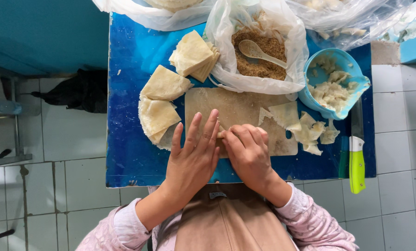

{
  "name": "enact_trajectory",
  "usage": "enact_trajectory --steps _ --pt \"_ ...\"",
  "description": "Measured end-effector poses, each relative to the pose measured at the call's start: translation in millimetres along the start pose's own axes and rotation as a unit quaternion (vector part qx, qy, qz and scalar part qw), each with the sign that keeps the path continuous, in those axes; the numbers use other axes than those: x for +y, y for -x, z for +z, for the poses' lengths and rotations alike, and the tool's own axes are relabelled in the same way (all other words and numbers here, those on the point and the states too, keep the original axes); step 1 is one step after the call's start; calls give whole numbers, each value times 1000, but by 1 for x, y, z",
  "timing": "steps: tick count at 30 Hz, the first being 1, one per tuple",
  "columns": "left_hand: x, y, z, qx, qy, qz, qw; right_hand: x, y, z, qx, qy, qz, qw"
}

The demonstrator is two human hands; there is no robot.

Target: The person cuts thin pastry sheets into triangular pieces on a cutting board using a knife, then folds each triangle around a spoonful of brown filling and places the folded pastries into a plastic bag. They work through the stack of wrappers one at a time on a blue table.

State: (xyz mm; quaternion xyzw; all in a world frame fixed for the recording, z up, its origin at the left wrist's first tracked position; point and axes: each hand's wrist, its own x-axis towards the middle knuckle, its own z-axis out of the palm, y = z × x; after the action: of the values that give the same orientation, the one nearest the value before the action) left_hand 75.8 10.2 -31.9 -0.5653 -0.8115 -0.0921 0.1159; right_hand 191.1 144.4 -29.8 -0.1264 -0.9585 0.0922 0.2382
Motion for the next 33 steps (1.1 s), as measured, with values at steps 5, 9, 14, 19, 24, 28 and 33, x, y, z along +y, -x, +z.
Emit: enact_trajectory --steps 5,9,14,19,24,28,33 --pt "-5 -6 2 9 -11 -1 1000 0 -4 -1 -10 36 -15 999" --pt "-9 -9 4 4 -14 7 1000 -1 -6 1 -5 22 4 1000" --pt "-13 -12 2 0 17 -10 1000 2 -9 2 -20 3 2 1000" --pt "-34 -7 -6 20 66 -117 991 2 -17 1 -39 53 -21 998" --pt "-57 6 -11 18 98 -182 978 -4 -29 1 -40 101 -40 993" --pt "-67 12 -14 20 119 -204 971 -7 -42 -10 -10 100 -51 994" --pt "-80 13 -10 27 124 -232 964 36 -59 -47 84 108 -42 990"
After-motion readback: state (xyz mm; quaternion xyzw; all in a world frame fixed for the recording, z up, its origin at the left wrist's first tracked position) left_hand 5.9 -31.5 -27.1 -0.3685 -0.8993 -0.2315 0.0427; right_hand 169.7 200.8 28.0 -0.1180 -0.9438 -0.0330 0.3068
